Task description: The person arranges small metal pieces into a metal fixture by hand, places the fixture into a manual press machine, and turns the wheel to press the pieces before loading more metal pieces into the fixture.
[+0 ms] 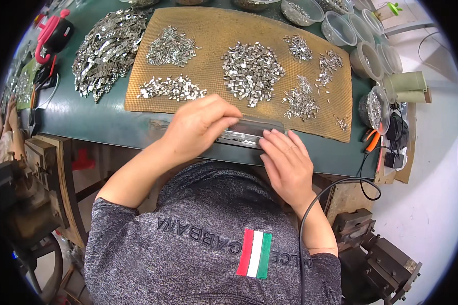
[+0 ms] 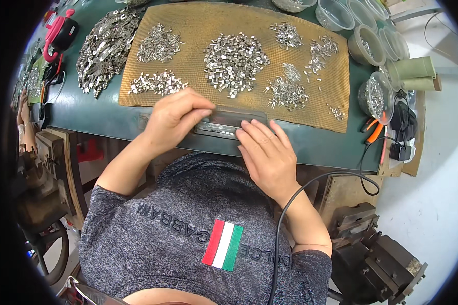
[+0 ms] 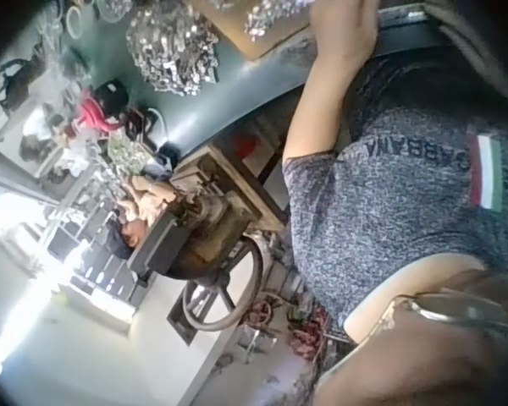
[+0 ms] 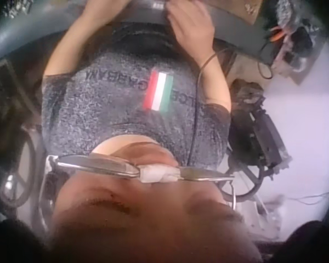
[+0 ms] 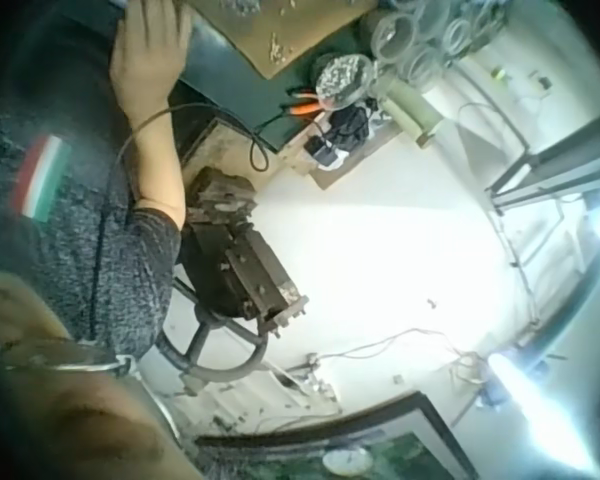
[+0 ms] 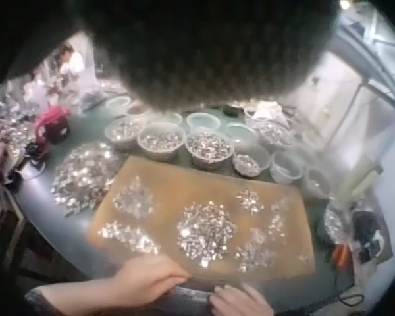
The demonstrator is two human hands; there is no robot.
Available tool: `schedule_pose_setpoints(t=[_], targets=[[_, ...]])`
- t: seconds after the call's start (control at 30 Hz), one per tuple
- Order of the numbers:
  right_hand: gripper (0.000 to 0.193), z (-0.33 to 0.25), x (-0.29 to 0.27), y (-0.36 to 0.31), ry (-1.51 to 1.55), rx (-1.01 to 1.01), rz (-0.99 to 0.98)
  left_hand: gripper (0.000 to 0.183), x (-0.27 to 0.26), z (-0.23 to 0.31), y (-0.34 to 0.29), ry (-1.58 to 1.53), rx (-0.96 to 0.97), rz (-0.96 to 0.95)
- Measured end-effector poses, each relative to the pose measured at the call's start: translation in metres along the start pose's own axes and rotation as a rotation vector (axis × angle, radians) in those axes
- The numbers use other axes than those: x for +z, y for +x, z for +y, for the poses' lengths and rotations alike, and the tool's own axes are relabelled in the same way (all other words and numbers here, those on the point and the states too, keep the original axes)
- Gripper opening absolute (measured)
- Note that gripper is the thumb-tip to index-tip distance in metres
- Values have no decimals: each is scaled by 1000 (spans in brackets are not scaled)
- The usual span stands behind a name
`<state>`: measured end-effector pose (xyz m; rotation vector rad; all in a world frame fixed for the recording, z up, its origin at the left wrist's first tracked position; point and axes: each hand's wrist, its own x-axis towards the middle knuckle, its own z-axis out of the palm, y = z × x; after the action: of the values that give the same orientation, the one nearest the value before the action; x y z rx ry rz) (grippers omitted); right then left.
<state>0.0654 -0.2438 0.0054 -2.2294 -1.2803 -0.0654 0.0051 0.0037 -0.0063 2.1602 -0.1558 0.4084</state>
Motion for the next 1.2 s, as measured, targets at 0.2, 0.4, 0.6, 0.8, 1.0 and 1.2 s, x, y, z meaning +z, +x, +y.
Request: schedule_pose_setpoints(t=[0.2, 0.4, 0.6, 0.8, 1.0, 1.2], targets=[[33, 13, 1, -1, 98, 7, -11, 11, 26, 13, -3, -140, 10, -86], [29, 22, -4, -11, 246, 205, 97, 11, 39, 17, -4, -19, 66, -77], [28, 30, -4, -28, 263, 253, 166, 15, 48, 24, -4, 148, 180, -3], [40, 27, -11, -38, 134, 170, 145, 24, 40, 11, -6, 91, 293, -56], [46, 28, -11, -41, -65, 77, 70, 32, 31, 7, -6, 19, 242, -145], [39, 39, -20, -33, 248, 219, 31, 39, 12, 3, -3, 33, 229, -171]])
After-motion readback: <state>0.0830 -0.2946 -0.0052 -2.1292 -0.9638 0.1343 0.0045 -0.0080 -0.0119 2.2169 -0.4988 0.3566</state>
